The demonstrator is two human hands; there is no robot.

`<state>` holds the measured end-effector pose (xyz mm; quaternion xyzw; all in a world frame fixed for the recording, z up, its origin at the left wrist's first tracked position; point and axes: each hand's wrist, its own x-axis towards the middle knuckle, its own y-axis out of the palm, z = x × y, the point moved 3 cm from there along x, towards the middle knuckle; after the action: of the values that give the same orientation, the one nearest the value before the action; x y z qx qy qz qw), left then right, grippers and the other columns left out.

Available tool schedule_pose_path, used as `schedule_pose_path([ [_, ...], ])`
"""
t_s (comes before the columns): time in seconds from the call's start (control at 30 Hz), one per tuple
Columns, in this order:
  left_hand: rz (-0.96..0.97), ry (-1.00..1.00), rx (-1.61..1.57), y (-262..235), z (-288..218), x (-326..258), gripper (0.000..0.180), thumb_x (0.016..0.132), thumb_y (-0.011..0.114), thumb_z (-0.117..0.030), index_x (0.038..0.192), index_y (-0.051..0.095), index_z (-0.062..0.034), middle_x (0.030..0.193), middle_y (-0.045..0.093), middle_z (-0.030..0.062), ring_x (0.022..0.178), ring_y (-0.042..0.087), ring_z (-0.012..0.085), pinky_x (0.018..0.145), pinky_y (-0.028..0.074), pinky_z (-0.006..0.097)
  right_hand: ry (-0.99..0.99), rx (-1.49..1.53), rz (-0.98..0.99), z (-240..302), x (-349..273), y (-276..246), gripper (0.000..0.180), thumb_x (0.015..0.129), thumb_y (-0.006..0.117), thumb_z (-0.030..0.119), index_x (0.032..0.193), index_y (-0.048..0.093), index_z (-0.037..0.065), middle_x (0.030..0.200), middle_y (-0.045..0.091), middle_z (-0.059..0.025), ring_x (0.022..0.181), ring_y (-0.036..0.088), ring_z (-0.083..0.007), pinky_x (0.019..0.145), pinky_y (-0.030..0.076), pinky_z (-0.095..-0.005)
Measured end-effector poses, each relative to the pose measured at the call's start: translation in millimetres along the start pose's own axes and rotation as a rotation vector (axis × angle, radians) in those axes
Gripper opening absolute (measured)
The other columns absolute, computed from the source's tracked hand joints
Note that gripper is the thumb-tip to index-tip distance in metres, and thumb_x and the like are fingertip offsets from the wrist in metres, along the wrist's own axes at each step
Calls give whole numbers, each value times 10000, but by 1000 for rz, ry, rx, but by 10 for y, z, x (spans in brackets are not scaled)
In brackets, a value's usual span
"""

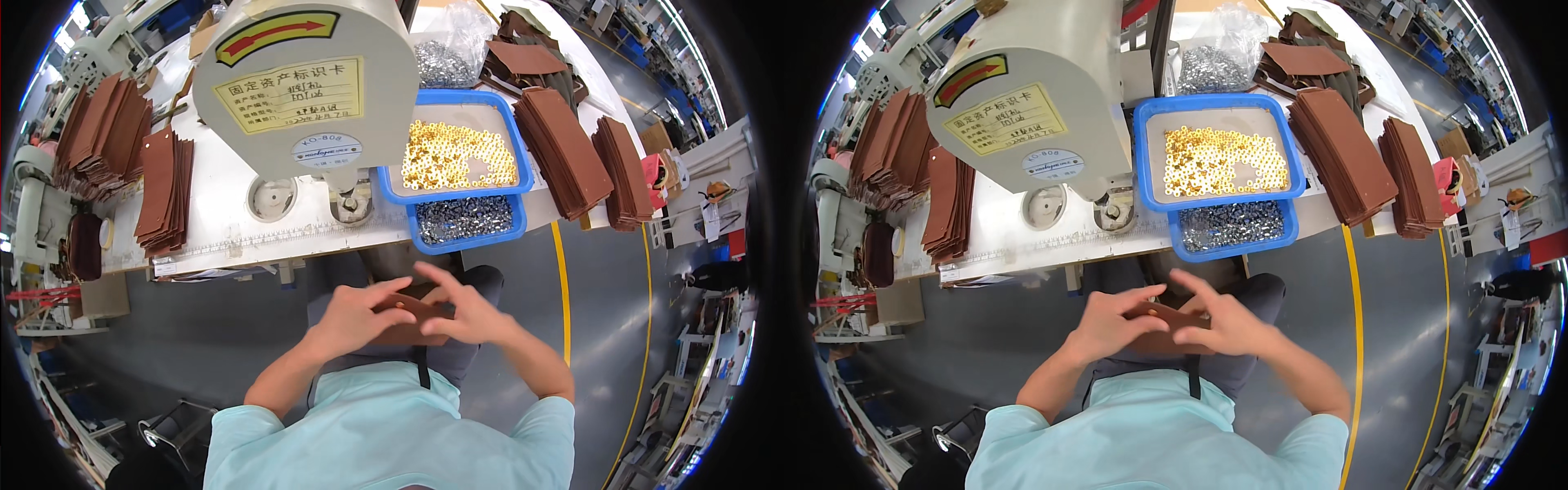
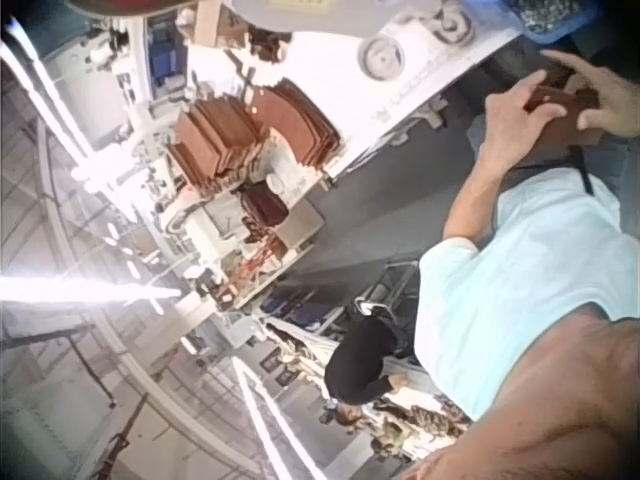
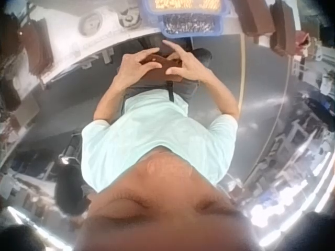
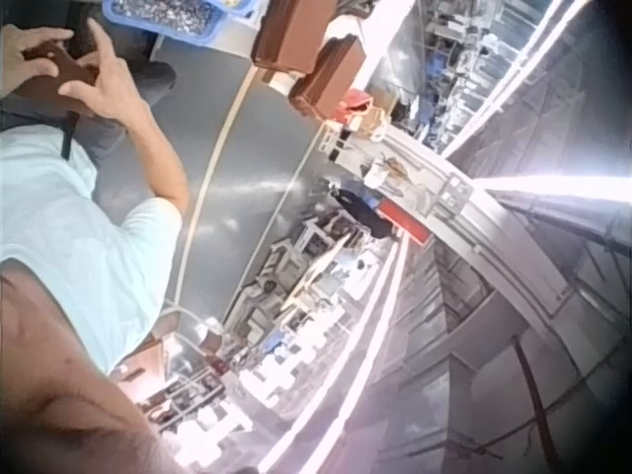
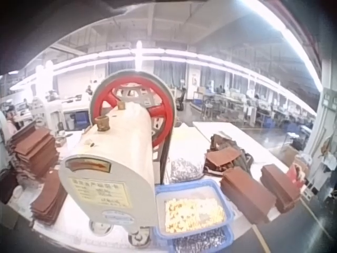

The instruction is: Attaching metal hardware studs to leather pieces at a professional assembly station.

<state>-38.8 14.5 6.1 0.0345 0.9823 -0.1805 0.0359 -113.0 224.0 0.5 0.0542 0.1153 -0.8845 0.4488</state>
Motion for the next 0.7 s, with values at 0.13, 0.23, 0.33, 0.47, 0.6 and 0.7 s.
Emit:
schedule_pose_path([
  [0.13, -113, -213, -220, -262, 200, -112, 281, 914, 763, -99, 1176, 724, -7, 943, 786, 55, 826, 695, 82, 745, 566, 258, 36, -429, 134, -245, -67, -405, 663, 762, 907, 274, 1326, 636, 55, 1058, 757, -120, 968, 727, -266, 891, 560, -378],
  [0.23, -160, -248, -301, -286, 430, -168, 189, 942, 721, -63, 1112, 719, 20, 968, 775, 47, 849, 693, 95, 760, 567, 268, 290, -103, -61, -574, -184, -524, 337, 812, 861, 147, 1084, 732, -5, 979, 758, -93, 869, 713, -174, 810, 568, -321],
  [0.33, -317, -121, -473, -282, 498, -239, 141, 962, 688, -36, 1085, 712, 30, 998, 766, 41, 863, 692, 107, 766, 565, 273, 258, 4, -200, -494, -182, -590, 180, 851, 815, 59, 988, 744, -33, 902, 747, -61, 811, 676, -98, 746, 555, -269],
  [0.47, -179, -224, -246, -300, 594, -359, 143, 950, 700, -40, 1080, 724, 16, 1010, 766, 85, 880, 704, 143, 776, 565, 289, 122, 246, -391, -341, -198, -640, 138, 894, 782, 54, 1003, 751, -24, 889, 754, -52, 802, 683, -94, 735, 560, -264],
  [0.6, 120, -195, 111, -244, 393, -268, 189, 939, 722, -136, 1095, 752, -34, 1020, 758, 134, 883, 730, 247, 793, 571, 334, -5, 158, -405, -90, -165, -733, 113, 913, 761, 44, 1011, 765, -12, 865, 745, -21, 787, 657, -68, 717, 545, -243],
  [0.7, 278, -64, 280, -180, 315, -171, 382, 921, 745, -268, 1252, 702, -81, 1055, 755, 138, 948, 727, 304, 823, 562, 349, -70, 32, -302, 208, -42, -664, 139, 942, 740, 83, 1033, 763, -20, 856, 741, -12, 783, 651, -63, 703, 538, -242],
])
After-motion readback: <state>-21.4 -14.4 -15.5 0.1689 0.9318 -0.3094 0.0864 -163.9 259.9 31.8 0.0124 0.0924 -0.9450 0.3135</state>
